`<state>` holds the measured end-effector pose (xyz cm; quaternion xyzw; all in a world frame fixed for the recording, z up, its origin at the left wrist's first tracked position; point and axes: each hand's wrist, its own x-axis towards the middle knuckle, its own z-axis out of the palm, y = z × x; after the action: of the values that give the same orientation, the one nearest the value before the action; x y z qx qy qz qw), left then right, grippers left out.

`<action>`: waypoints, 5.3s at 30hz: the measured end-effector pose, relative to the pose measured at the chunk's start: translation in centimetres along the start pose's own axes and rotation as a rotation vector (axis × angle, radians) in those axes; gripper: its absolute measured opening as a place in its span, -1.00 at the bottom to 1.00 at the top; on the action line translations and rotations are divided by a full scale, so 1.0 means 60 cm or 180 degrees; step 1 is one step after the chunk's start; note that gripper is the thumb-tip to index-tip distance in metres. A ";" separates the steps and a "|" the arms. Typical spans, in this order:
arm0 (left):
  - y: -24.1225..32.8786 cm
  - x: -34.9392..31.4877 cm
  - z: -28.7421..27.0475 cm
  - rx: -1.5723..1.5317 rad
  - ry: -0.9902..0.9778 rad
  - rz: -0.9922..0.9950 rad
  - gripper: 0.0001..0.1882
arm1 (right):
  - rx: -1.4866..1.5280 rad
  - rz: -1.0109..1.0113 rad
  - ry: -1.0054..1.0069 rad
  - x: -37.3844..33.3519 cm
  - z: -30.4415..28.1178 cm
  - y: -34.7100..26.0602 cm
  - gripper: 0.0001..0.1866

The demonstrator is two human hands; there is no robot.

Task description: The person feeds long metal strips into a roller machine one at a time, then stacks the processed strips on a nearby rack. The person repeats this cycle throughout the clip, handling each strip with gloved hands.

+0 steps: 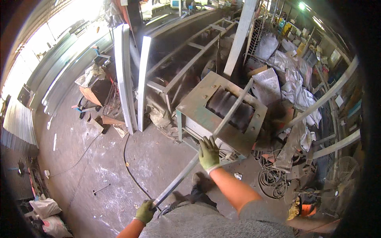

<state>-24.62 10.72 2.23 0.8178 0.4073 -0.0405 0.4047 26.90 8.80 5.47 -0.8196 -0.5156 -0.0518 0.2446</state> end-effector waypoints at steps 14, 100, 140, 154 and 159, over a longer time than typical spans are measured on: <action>0.328 0.329 -0.032 -0.0937 -0.0879 -0.0456 -0.32 | -0.0570 0.0142 0.0350 0.277 0.022 0.286 -0.77; 0.635 0.737 0.080 0.0054 -0.0853 0.0043 -0.12 | -0.0370 0.0702 0.0381 0.212 -0.015 0.318 -0.59; 0.446 0.550 0.093 0.0082 -0.0545 0.0160 -0.08 | -0.0542 0.0408 0.0472 0.075 0.066 0.181 -0.48; 0.578 0.680 0.102 0.0075 -0.0589 -0.0116 -0.07 | -0.0552 0.0612 -0.0373 0.248 -0.043 0.319 -0.68; 0.505 0.519 0.073 0.0194 -0.0822 -0.0658 -0.08 | -0.0347 0.0000 0.0439 0.245 -0.034 0.320 -0.67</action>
<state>18.42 17.04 6.03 0.7714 0.4324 -0.1990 0.4223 50.74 13.23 5.55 -0.8262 -0.4939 -0.1362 0.2345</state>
